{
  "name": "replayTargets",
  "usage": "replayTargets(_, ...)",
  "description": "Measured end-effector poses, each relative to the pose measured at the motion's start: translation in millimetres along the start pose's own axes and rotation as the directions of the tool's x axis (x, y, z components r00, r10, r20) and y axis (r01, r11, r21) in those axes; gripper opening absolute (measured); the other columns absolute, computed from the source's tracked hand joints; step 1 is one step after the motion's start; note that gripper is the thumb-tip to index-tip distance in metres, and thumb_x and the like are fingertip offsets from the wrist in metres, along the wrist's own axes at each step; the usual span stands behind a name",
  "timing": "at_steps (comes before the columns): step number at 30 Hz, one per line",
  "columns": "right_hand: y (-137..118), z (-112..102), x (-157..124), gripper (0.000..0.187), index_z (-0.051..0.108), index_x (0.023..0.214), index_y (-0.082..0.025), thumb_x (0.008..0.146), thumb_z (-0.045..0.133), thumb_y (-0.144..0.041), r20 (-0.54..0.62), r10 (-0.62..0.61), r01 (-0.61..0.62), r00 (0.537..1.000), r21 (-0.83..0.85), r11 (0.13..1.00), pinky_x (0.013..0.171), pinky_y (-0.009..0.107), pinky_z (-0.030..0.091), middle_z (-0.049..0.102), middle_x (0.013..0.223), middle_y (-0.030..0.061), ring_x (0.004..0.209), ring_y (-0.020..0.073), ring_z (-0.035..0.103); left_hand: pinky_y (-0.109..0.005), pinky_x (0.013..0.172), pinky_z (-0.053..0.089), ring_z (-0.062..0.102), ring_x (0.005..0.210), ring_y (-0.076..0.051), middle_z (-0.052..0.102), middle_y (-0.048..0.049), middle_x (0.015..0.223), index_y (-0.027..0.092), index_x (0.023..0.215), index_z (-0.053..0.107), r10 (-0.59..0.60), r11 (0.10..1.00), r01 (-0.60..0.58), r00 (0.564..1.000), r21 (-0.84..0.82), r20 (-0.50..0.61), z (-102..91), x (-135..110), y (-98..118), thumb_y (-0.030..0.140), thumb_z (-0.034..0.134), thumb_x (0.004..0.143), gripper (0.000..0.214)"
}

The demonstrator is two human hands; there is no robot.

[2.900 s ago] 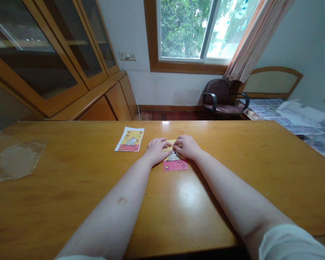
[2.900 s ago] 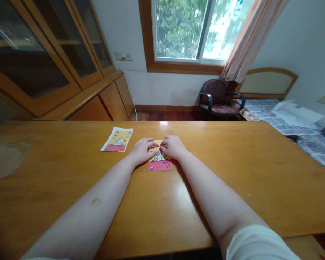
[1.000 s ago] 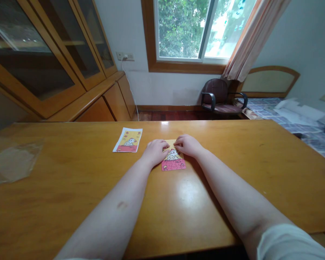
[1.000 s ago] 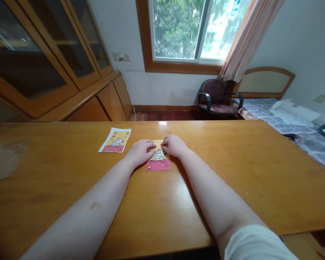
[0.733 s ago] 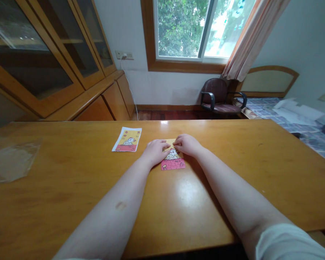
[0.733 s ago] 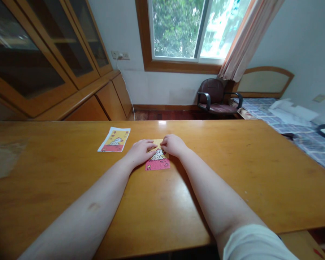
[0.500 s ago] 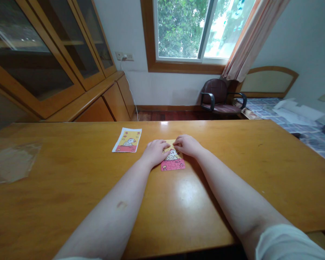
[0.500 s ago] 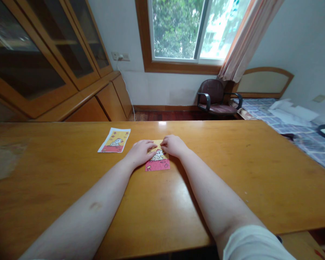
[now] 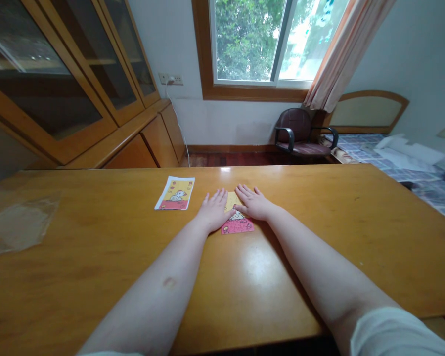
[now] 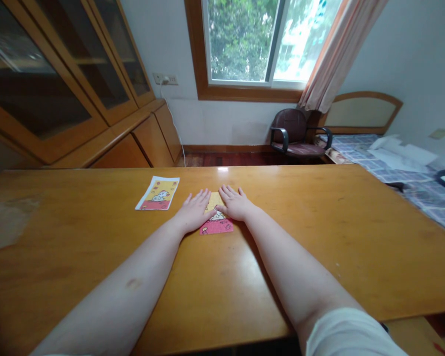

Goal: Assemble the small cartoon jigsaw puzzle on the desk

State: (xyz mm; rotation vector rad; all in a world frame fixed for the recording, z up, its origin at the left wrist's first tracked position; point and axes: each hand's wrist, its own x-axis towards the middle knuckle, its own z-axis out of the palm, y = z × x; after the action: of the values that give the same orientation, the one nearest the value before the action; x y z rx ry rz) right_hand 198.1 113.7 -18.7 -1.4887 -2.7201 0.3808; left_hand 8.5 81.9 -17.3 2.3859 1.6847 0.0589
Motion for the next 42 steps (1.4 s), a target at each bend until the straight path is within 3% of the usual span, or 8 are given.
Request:
replayTargets(10, -4, 6, 2, 0.068, 0.021, 0.154, -0.018, 0.097, 0.032, -0.052, -0.018, 0.032, -0.033, 0.999, -0.049, 0.998, 0.117, 0.057, 0.011, 0.017, 0.159, 0.0086, 0.148, 0.0262, 0.015, -0.054, 0.120, 0.009, 0.014, 0.149, -0.026, 0.015, -0.0104, 0.161, 0.015, 0.153, 0.019, -0.002, 1.000, 0.001, 1.000, 0.021, 0.026, 1.8, 3, 2, 0.059, 0.028, 0.091, 0.076)
replayTargets(19, -3, 12, 5, 0.068, 0.023, 0.154, -0.019, 0.096, 0.033, -0.053, -0.056, 0.039, -0.042, 0.998, -0.038, 0.998, 0.118, 0.055, 0.010, 0.019, 0.159, 0.0091, 0.148, 0.0251, 0.016, -0.054, 0.120, 0.011, 0.018, 0.148, -0.026, 0.021, -0.0113, 0.159, 0.015, 0.153, 0.022, 0.005, 0.999, -0.004, 0.999, 0.034, -0.042, 8.6, 4, 1, 0.060, 0.027, 0.091, 0.076)
replayTargets(23, 5, 8, 4, 0.073, 0.016, 0.155, -0.017, 0.096, 0.035, -0.054, -0.068, 0.077, -0.069, 0.995, 0.116, 0.991, 0.119, 0.048, 0.010, 0.014, 0.160, 0.0105, 0.149, 0.0222, 0.012, -0.051, 0.120, 0.010, 0.016, 0.149, -0.025, 0.019, -0.0129, 0.160, 0.015, 0.153, 0.017, -0.002, 1.000, 0.001, 0.997, -0.013, -0.076, 7.9, 3, -2, 0.063, 0.025, 0.091, 0.079)
replayTargets(26, 15, 6, -3, 0.075, 0.010, 0.156, -0.013, 0.096, 0.034, -0.052, -0.149, 0.148, -0.100, 0.978, 0.289, 0.952, 0.120, 0.037, 0.015, 0.010, 0.161, 0.0127, 0.149, 0.0184, 0.010, -0.047, 0.121, 0.012, 0.014, 0.149, -0.024, 0.015, -0.0158, 0.160, 0.010, 0.154, 0.012, -0.010, 0.997, 0.004, 0.997, -0.077, -0.080, 3.9, 2, -6, 0.060, 0.025, 0.092, 0.079)
replayTargets(28, 20, 7, -14, 0.074, 0.008, 0.156, -0.014, 0.096, 0.033, -0.050, -0.208, 0.207, -0.128, 0.956, 0.336, 0.933, 0.119, 0.036, 0.017, 0.010, 0.161, 0.0127, 0.148, 0.0177, 0.011, -0.045, 0.121, 0.013, 0.012, 0.149, -0.023, 0.014, -0.0160, 0.160, 0.011, 0.154, 0.011, -0.018, 0.995, 0.009, 0.996, -0.098, -0.091, 2.3, 0, -7, 0.056, 0.027, 0.093, 0.077)
replayTargets(31, 18, 12, -35, 0.080, 0.012, 0.156, -0.013, 0.092, 0.041, -0.054, -0.251, 0.259, -0.203, 0.933, 0.229, 0.952, 0.120, 0.042, 0.012, 0.011, 0.161, 0.0146, 0.149, 0.0226, 0.011, -0.044, 0.122, 0.011, 0.011, 0.149, -0.024, 0.011, -0.0146, 0.161, 0.012, 0.154, 0.009, -0.079, 0.994, 0.067, 0.983, -0.081, -0.165, 5.0, -9, -6, 0.051, 0.033, 0.092, 0.076)
replayTargets(35, 9, 20, -62, 0.086, 0.015, 0.155, -0.013, 0.088, 0.044, -0.060, -0.326, 0.394, -0.394, 0.859, 0.068, 0.916, 0.118, 0.055, -0.002, 0.006, 0.161, 0.0147, 0.149, 0.0304, 0.004, -0.047, 0.123, 0.005, 0.007, 0.150, -0.025, 0.008, -0.0131, 0.162, 0.013, 0.154, 0.006, -0.284, 0.955, 0.293, 0.878, -0.037, -0.384, 14.3, -35, 1, 0.041, 0.035, 0.092, 0.074)
replayTargets(42, 11, 20, -79, 0.088, 0.011, 0.156, -0.013, 0.090, 0.035, -0.067, -0.190, 0.335, -0.338, 0.923, 0.020, 0.941, 0.118, 0.054, 0.001, 0.004, 0.161, 0.0127, 0.149, 0.0264, 0.004, -0.047, 0.123, 0.008, 0.007, 0.150, -0.026, 0.009, -0.0127, 0.162, 0.011, 0.155, 0.009, -0.299, 0.949, 0.315, 0.926, 0.032, -0.230, 19.0, -72, -3, 0.044, 0.032, 0.092, 0.074)
